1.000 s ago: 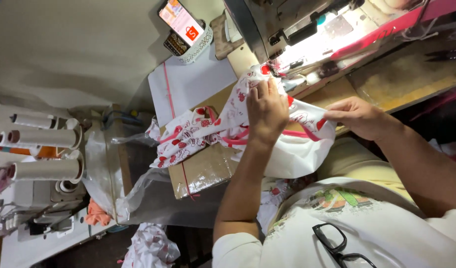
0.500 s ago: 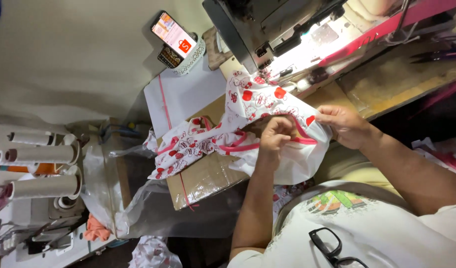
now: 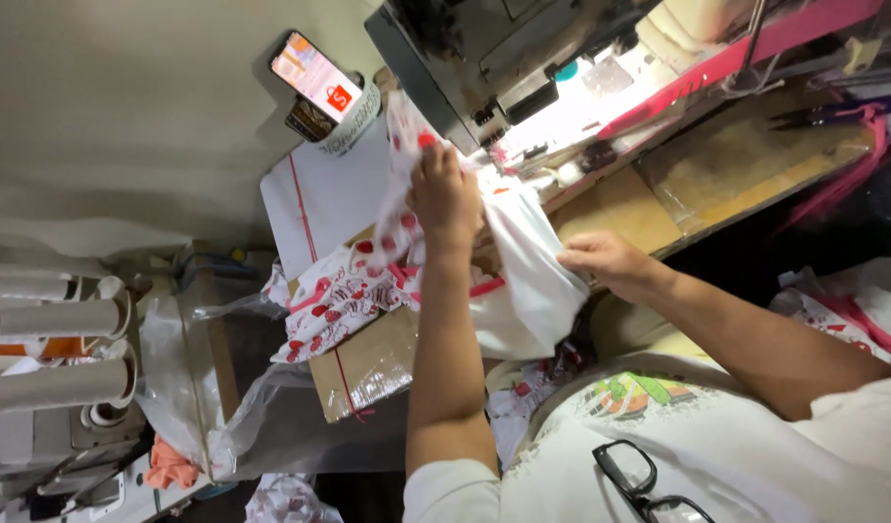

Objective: Sorting and stacking fabric garments with elastic trim at a sewing workstation.

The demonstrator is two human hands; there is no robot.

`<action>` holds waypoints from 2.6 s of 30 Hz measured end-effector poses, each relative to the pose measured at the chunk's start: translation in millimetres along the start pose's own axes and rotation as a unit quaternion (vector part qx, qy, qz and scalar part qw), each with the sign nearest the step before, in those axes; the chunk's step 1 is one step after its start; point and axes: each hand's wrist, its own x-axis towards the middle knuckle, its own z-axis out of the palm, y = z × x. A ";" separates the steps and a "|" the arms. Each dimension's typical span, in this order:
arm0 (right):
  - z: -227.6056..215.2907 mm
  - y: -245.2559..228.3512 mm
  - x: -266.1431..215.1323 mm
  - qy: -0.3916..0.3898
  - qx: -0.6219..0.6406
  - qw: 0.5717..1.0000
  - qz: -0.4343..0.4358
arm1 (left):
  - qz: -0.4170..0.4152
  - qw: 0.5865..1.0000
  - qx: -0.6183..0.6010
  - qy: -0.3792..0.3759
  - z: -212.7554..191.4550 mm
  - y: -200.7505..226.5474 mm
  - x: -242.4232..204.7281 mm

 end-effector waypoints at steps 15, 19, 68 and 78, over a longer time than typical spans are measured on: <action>-8.3 -30.4 -5.8 -0.112 -0.013 0.993 -0.040 | -0.088 0.851 -0.505 -0.112 -52.6 29.1 -193.5; -9.0 -15.4 -20.6 -0.084 -0.069 0.987 -0.115 | -0.114 0.845 -0.506 -0.131 -82.3 21.4 -196.0; 81.0 8.9 -38.1 -0.192 -0.405 0.869 -0.209 | -0.277 0.824 -0.045 0.493 -265.5 -509.4 -145.5; 42.9 77.8 -36.2 -0.315 -0.491 0.807 0.088 | -0.375 0.905 -0.093 -0.178 -165.5 -255.1 -300.4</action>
